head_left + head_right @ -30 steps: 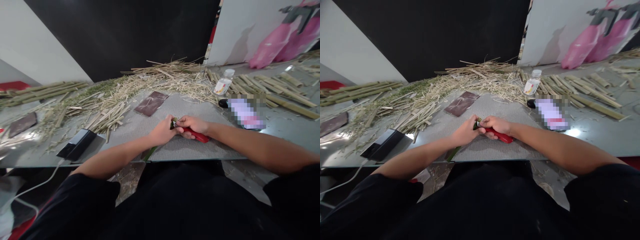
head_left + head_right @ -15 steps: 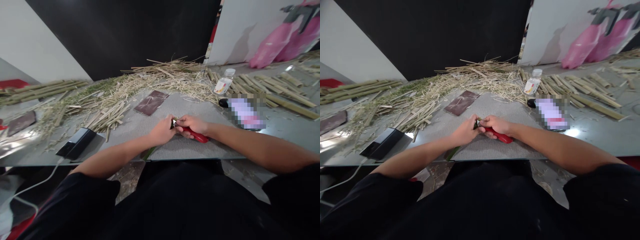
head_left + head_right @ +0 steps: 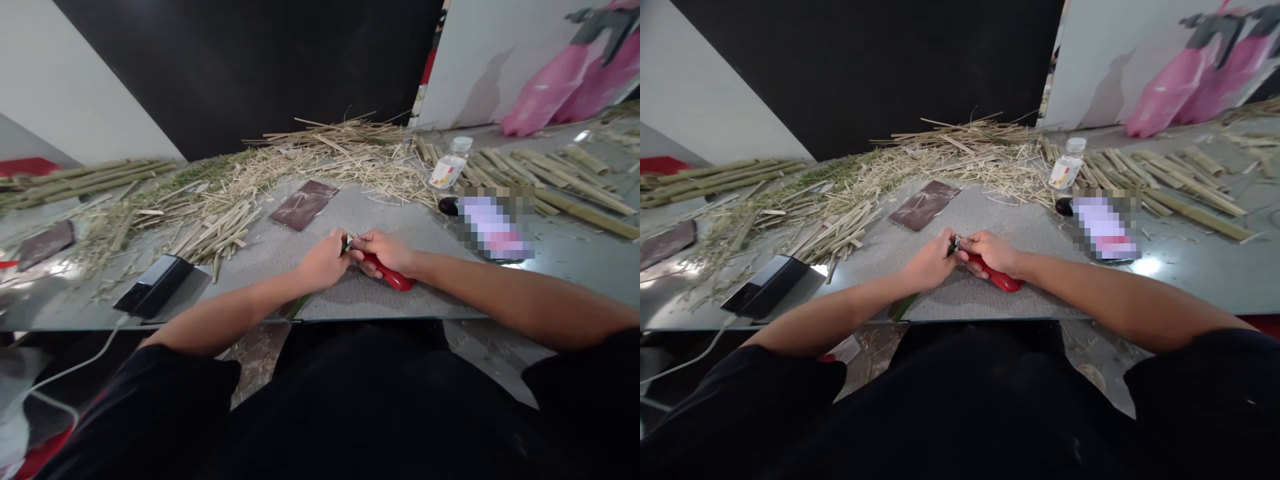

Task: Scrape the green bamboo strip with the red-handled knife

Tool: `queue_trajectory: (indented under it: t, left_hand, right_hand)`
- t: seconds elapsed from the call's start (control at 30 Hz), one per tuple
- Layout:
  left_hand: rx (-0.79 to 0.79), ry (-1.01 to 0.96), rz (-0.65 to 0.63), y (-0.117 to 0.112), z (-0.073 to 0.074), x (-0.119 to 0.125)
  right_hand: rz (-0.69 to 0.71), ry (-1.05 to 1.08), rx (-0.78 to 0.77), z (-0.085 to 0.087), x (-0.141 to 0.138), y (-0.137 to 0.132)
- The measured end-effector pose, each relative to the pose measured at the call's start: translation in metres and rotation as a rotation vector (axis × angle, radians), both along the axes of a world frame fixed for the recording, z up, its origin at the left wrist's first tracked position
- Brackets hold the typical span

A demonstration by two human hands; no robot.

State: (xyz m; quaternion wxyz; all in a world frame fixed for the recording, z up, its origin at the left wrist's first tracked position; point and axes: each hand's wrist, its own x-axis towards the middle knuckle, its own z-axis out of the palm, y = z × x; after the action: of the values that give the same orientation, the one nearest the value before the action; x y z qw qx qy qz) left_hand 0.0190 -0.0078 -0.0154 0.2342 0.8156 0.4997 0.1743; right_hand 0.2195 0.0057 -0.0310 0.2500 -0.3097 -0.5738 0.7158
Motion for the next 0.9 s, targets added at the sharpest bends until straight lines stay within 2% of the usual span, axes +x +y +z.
queue_trajectory:
  t: [0.13,0.2,0.3,0.47,0.63,0.7,0.77,0.9]
  left_hand:
    - [-0.013,-0.027,-0.030,-0.001,0.000,0.000]
    - [-0.018,-0.030,-0.040,-0.001,-0.001,0.000]
    - [-0.018,-0.021,-0.038,0.000,-0.002,0.000]
    - [0.008,-0.020,-0.014,0.002,-0.003,-0.001]
    - [-0.013,-0.018,-0.027,-0.001,0.000,0.000]
    - [-0.015,-0.009,-0.028,-0.002,0.000,0.000]
    - [-0.014,-0.004,-0.029,-0.001,-0.001,0.000]
    - [-0.005,-0.018,-0.017,0.003,-0.004,-0.001]
  right_hand:
    - [0.174,-0.043,-0.030,0.003,0.008,0.007]
    - [0.201,-0.048,-0.045,0.005,0.011,0.009]
    - [0.168,-0.046,-0.040,0.004,0.007,0.006]
    - [-0.026,0.005,0.000,0.000,-0.002,-0.001]
    - [0.174,-0.033,-0.032,0.004,0.007,0.006]
    - [0.209,-0.040,-0.054,0.005,0.010,0.008]
    - [0.195,-0.041,-0.060,0.005,0.009,0.008]
    - [0.057,-0.005,-0.029,0.002,0.003,0.003]
